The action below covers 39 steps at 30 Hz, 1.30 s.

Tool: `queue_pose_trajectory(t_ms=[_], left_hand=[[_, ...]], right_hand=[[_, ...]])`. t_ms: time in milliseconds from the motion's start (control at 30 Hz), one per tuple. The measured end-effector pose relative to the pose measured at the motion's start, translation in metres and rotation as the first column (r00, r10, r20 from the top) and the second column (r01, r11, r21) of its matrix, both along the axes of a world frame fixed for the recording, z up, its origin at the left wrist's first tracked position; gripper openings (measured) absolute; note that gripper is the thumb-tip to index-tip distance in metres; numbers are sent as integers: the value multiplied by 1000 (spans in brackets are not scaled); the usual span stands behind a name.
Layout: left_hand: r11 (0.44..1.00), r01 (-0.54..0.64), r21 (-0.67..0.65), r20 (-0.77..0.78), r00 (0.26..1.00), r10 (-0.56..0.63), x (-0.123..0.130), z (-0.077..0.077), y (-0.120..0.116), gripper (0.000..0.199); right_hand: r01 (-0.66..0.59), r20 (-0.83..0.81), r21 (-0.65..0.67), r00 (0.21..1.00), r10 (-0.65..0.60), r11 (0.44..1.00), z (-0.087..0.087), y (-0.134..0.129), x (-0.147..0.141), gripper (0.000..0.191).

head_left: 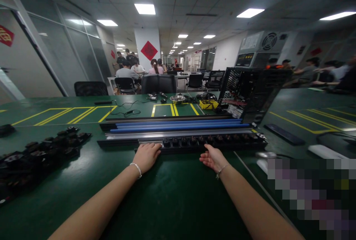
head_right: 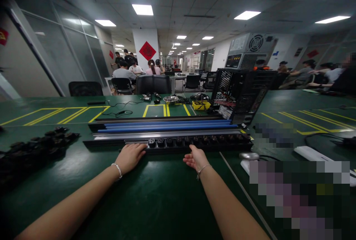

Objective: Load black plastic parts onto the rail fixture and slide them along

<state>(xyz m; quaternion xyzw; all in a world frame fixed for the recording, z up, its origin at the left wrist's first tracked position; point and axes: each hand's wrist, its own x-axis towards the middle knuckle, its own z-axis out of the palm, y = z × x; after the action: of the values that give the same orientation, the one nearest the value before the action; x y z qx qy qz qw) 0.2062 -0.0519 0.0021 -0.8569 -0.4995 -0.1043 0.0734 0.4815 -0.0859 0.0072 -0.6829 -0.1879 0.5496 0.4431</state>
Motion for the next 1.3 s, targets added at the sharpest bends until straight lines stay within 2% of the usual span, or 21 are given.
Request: queue_pose_trajectory(t_ms=[233,367,433,467,500,567,633,667,733,833,1000,1300], left_hand=[[995,-19,-98,-89,996,10,7,7,4,37],[989,-18,-150,-95,995,4,9,10,4,39],[991,-8,-136,-62,998,0,9,8,3,38],[993,-4,-121,-30,1000,0,9,7,2,38],[995,-6,-101,13,1000,7,9,5,2,39],[997,-40,-60,129,991,47,10,3,2,43],[997,-74,-18,245,966,77,13,2,5,45],[997,-75,1,288,955,71,17,3,8,46],[999,-44,29,327,944,32,25,4,12,48],[999,-49,7,314,948,45,40,5,17,45],[992,-125,-6,281,952,122,50,3,16,41],[982,-144,-119,237,957,169,45,7,17,43]], right_hand=[[-5,61,52,998,2,999,-1,-3,1,20],[-28,223,124,975,-1,992,-1,-8,-7,15],[-61,362,209,932,-19,976,2,-10,-11,14],[-98,469,270,882,-42,958,4,-10,-14,14],[-172,618,341,781,-83,924,6,-9,-17,13],[-348,831,440,508,-228,828,10,-5,-24,13],[-530,891,453,292,-347,717,11,2,-35,19],[-591,900,431,225,-373,682,10,6,-41,23],[-649,903,392,137,-406,652,4,13,-52,30],[-669,914,331,52,-402,665,-7,20,-62,33],[-718,946,227,2,-325,658,-13,21,-58,36],[-732,964,225,69,-258,643,-8,20,-54,36]])
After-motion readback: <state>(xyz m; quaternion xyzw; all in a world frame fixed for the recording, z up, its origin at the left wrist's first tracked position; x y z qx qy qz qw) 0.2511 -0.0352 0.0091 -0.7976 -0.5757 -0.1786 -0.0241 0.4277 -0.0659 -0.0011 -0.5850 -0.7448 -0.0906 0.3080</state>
